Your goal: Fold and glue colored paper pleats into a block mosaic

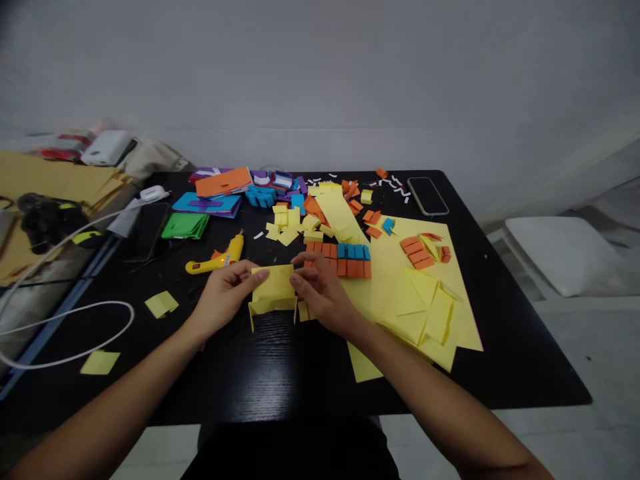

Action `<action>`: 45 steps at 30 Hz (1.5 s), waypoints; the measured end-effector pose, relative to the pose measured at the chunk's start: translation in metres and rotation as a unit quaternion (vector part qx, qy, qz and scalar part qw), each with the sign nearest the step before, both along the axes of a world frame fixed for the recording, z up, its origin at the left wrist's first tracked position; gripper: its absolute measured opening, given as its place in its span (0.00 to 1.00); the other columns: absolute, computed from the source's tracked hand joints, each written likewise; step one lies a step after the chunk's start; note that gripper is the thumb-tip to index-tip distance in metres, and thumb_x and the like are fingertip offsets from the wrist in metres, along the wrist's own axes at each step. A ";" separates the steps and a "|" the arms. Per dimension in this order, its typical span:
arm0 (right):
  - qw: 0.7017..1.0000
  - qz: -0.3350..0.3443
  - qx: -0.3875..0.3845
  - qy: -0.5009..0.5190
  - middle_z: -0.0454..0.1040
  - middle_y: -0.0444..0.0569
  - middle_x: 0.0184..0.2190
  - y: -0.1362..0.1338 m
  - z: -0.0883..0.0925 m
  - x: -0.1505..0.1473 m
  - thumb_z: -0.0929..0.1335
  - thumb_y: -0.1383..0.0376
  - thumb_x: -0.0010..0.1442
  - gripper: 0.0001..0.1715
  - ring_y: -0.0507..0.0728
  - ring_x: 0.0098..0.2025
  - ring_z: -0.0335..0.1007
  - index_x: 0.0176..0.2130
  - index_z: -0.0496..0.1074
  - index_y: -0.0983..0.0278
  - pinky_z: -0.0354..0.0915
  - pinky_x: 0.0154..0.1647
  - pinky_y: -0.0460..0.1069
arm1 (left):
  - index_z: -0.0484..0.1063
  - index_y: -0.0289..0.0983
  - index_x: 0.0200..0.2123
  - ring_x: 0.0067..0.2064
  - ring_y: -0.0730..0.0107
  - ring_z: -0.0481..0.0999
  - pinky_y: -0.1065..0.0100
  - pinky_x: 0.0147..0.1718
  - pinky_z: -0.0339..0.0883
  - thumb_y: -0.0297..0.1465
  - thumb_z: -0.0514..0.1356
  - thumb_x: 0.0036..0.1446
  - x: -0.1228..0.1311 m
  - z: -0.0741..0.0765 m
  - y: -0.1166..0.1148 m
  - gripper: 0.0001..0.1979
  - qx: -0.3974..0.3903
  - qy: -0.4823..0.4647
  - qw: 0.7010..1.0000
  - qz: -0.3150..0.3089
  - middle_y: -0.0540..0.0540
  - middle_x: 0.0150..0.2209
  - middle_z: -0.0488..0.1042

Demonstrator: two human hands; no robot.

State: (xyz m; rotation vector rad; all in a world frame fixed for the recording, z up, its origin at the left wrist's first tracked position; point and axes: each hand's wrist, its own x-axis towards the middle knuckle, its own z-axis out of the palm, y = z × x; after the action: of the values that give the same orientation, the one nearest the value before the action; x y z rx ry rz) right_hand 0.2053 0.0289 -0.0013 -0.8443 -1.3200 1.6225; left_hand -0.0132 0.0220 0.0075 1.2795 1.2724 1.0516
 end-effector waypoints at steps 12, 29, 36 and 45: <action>0.999 -0.039 -0.006 -0.029 0.80 0.44 0.37 0.007 -0.017 -0.003 0.81 0.54 0.55 0.20 0.55 0.40 0.81 0.43 0.78 0.57 0.81 0.43 0.52 | 0.74 0.40 0.42 0.25 0.73 0.67 0.72 0.25 0.60 0.41 0.63 0.67 0.000 0.004 -0.007 0.10 0.081 0.002 0.997 -0.002 0.54 0.25 0.69; 0.999 -0.015 0.003 -0.033 0.82 0.44 0.36 0.007 -0.011 -0.002 0.83 0.57 0.50 0.22 0.55 0.36 0.81 0.44 0.82 0.56 0.80 0.42 0.52 | 0.76 0.39 0.50 0.25 0.76 0.62 0.73 0.25 0.57 0.36 0.67 0.64 0.001 -0.003 -0.007 0.13 0.122 0.064 0.990 -0.024 0.57 0.25 0.62; 0.997 -0.012 0.021 -0.068 0.81 0.44 0.36 0.008 -0.014 0.000 0.82 0.57 0.53 0.18 0.55 0.36 0.79 0.43 0.82 0.56 0.78 0.42 0.53 | 0.78 0.40 0.52 0.35 0.72 0.75 0.73 0.32 0.72 0.36 0.69 0.62 -0.004 0.001 -0.003 0.16 0.141 0.082 0.986 -0.034 0.46 0.41 0.76; 0.995 0.035 0.072 -0.062 0.77 0.50 0.46 0.006 -0.004 0.004 0.78 0.61 0.58 0.05 0.58 0.47 0.78 0.30 0.82 0.57 0.74 0.53 0.57 | 0.78 0.43 0.55 0.50 0.61 0.79 0.65 0.40 0.79 0.37 0.70 0.62 -0.014 -0.002 0.002 0.19 0.221 0.179 0.957 -0.056 0.39 0.60 0.73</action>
State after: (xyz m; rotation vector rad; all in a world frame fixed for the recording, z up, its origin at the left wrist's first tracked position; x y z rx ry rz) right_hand 0.2090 0.0347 -0.0053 -0.8310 -1.5483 1.5278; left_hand -0.0269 0.0242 0.0057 1.9323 1.2464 1.0920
